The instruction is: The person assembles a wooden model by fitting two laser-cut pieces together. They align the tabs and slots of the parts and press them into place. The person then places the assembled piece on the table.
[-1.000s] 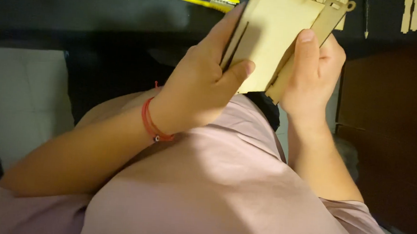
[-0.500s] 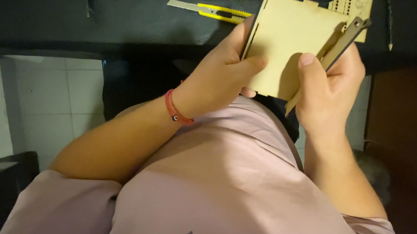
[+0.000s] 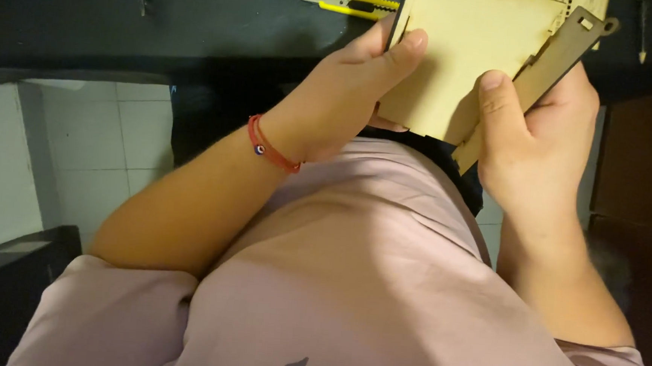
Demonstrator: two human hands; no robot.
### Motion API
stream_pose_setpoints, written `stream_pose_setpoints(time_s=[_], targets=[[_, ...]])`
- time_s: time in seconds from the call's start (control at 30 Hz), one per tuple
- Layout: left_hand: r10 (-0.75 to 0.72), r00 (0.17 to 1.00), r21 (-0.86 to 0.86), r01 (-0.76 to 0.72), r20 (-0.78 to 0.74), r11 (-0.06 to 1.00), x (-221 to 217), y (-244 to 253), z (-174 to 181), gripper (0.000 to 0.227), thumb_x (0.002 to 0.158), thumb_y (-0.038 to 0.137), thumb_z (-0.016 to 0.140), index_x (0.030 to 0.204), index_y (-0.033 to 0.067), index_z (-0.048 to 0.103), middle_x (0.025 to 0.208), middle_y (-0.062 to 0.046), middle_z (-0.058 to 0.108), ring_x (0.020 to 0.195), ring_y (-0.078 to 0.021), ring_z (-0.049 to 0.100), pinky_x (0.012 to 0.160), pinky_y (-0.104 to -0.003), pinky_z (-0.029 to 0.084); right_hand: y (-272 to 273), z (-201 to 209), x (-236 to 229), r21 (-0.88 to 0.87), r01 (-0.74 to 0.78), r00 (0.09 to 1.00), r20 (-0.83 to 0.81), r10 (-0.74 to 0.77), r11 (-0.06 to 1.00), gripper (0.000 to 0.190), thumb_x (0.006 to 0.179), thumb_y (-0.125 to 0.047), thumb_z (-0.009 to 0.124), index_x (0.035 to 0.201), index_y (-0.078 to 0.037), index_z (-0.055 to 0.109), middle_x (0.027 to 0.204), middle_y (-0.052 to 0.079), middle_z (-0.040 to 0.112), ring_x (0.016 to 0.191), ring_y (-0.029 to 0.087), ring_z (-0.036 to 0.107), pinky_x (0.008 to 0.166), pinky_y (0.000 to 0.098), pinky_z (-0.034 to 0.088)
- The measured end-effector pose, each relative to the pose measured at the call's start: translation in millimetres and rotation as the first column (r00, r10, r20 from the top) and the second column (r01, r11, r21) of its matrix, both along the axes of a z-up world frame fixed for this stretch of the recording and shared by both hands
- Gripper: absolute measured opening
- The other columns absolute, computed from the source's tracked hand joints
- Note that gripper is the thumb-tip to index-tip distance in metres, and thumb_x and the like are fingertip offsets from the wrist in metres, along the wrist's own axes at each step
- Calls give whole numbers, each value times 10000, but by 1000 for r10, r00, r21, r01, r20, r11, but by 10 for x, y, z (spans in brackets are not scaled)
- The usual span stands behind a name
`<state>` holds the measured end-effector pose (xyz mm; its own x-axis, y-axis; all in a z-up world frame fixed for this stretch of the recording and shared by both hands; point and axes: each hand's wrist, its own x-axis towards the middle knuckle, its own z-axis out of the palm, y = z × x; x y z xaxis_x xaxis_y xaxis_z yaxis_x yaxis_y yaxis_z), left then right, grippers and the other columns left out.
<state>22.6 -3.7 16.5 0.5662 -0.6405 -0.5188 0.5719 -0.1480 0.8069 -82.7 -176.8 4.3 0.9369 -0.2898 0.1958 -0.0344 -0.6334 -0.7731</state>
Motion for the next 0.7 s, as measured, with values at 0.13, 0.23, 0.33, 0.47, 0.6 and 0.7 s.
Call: stream_pose_setpoints(time_s=[0.13, 0.23, 0.33, 0.47, 0.6, 0.7], targets=[[54, 997, -1, -54, -56, 999, 10, 1, 16, 739, 713, 535, 452, 1388, 241, 510, 1202, 45, 652, 1066, -112, 655, 817, -318, 631, -8, -13, 24, -35, -53, 998, 43, 55, 998, 212, 1140, -174, 569, 1173, 34, 545, 1136, 123, 618, 1018, 218, 557, 861, 362, 452], [97, 993, 6, -96, -74, 995, 22, -9, 23, 711, 728, 521, 459, 1373, 235, 549, 1158, 63, 659, 1006, -91, 627, 831, -295, 565, -2, 12, 41, -42, -67, 997, 44, 69, 997, 188, 1139, -144, 569, 1182, 38, 546, 1153, 130, 620, 1034, 223, 559, 878, 364, 455], [138, 988, 25, -137, -67, 990, 24, -7, 9, 686, 742, 517, 468, 1341, 210, 602, 1026, 91, 631, 830, -52, 525, 683, -218, 427, -7, 38, 55, -56, -88, 996, 24, 89, 995, 194, 1143, -147, 563, 1183, 41, 541, 1155, 135, 619, 1036, 231, 563, 880, 366, 456], [186, 974, -219, -211, -129, 953, 12, -28, -109, 771, 728, 479, 539, 1377, 64, 548, 1257, -55, 680, 1116, -164, 670, 986, -306, 567, -67, 8, 61, -71, -97, 995, -3, 97, 993, 278, 1141, -226, 566, 1190, 47, 549, 1148, 138, 629, 1038, 237, 587, 854, 362, 465], [177, 976, -203, -149, 127, 968, -8, -4, -129, 628, 799, 540, 445, 1202, 101, 644, 1075, 20, 704, 1007, -100, 651, 909, -269, 540, -84, 13, 53, -94, -112, 994, -5, 112, 989, 324, 1136, -259, 580, 1224, 51, 551, 1184, 146, 640, 1066, 233, 590, 875, 364, 477], [163, 966, -159, -132, 199, 978, -20, -12, -133, 400, 835, 535, 403, 854, 160, 542, 764, 77, 441, 748, -89, 422, 737, -252, 399, -66, 78, 51, -119, -127, 992, -30, 125, 985, 336, 1137, -273, 563, 1212, 55, 552, 1176, 148, 640, 1071, 241, 598, 857, 365, 471]])
